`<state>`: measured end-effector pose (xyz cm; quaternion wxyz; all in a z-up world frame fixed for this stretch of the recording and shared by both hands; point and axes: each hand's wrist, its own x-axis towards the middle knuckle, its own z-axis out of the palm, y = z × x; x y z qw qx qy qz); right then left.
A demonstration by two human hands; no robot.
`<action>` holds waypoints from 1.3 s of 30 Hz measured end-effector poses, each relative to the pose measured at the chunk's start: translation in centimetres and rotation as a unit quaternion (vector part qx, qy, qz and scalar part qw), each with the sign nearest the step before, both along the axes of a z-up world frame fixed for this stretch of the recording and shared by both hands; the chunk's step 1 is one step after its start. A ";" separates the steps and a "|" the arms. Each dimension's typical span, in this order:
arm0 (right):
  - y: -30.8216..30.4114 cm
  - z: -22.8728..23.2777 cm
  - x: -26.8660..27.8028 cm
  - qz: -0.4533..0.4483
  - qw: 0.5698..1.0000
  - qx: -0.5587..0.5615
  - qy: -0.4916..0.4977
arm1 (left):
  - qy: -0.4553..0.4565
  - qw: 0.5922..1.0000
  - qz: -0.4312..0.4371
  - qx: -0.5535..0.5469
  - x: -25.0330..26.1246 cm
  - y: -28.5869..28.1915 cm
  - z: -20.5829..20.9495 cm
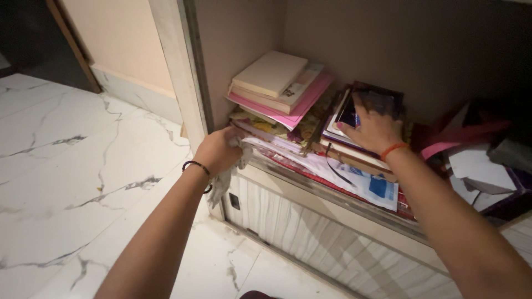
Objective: The person wipes the cover of a book with a cloth, places it on a shelf, then wipes a white notebook and places it on the same shelf. The person continues to wipe the shelf surface and edges with the cloth.
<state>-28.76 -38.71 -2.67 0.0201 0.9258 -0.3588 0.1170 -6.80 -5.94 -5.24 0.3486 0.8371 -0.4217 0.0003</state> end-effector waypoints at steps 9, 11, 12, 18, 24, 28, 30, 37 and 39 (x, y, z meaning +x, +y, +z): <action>-8.5 0.7 -2.1 -0.005 0.974 0.215 0.070 | 0.011 1.000 -0.007 0.013 0.1 0.1 0.9; -9.2 0.8 -2.9 0.060 0.979 0.181 0.077 | 0.005 1.000 -0.019 0.000 0.2 0.0 0.9; -9.3 0.7 -3.3 0.093 0.979 0.165 0.081 | 0.003 1.000 -0.025 -0.005 0.3 0.0 0.8; -7.7 -0.3 -2.9 0.005 0.986 0.167 0.021 | 0.001 1.000 -0.022 -0.008 0.3 -0.8 0.1; -7.5 -1.3 -2.2 0.052 0.995 0.086 -0.013 | 0.004 1.000 -0.021 -0.010 0.1 -1.4 0.2; -6.9 -0.7 -2.3 0.004 0.993 0.115 0.011 | 0.022 0.999 -0.022 -0.008 -0.1 -1.6 0.2; -6.4 -0.4 -2.2 -0.008 0.992 0.127 0.012 | 0.021 0.999 -0.027 -0.016 -0.1 -1.7 0.1; -5.4 -0.2 -3.3 -0.004 0.984 0.169 -0.058 | 0.000 0.999 -0.031 -0.017 -0.3 -1.7 -0.4; -4.8 -1.2 -5.4 -0.042 0.933 0.244 -0.263 | 0.041 0.998 -0.017 0.032 -0.6 -1.5 -0.4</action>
